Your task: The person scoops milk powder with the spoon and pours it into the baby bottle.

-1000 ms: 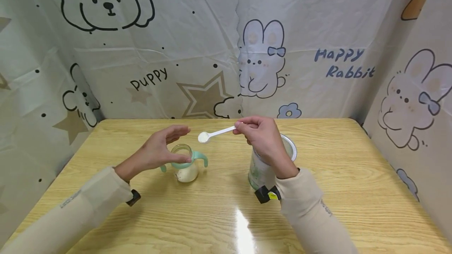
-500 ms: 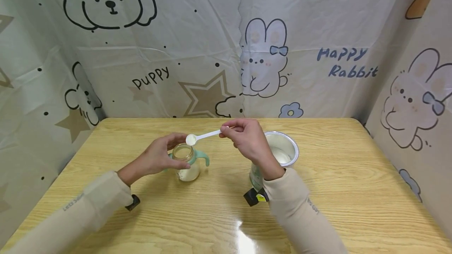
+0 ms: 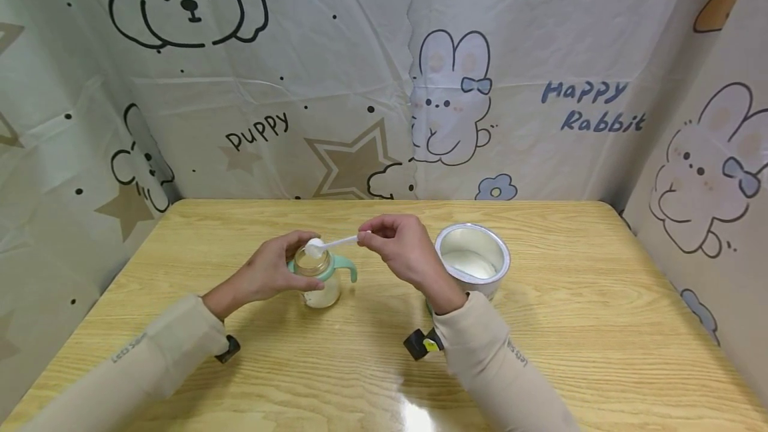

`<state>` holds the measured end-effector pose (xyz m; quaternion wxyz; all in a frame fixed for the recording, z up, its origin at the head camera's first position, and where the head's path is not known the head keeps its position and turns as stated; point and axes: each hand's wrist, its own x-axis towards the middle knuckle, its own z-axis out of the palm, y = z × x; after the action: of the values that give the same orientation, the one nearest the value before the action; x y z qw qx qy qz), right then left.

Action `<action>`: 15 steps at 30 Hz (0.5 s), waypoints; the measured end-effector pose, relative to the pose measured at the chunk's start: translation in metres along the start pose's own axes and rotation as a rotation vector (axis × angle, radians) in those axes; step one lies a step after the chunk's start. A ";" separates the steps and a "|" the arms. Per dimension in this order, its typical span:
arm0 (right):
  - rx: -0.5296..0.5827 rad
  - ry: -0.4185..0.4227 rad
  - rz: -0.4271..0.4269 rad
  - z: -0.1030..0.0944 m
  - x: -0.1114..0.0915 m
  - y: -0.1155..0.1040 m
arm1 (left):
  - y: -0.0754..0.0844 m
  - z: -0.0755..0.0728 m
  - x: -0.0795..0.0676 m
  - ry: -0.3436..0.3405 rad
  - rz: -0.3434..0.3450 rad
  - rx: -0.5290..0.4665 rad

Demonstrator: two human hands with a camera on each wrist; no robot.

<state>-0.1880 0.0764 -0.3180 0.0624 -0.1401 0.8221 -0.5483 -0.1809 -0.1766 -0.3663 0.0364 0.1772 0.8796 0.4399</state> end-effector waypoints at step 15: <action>-0.247 -0.034 -0.144 0.005 -0.005 0.003 | 0.002 -0.001 0.000 -0.010 -0.010 0.039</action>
<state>-0.1823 0.0749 -0.3232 0.0190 -0.2148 0.8699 -0.4436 -0.1808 -0.1762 -0.3642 0.0398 0.1756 0.8888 0.4214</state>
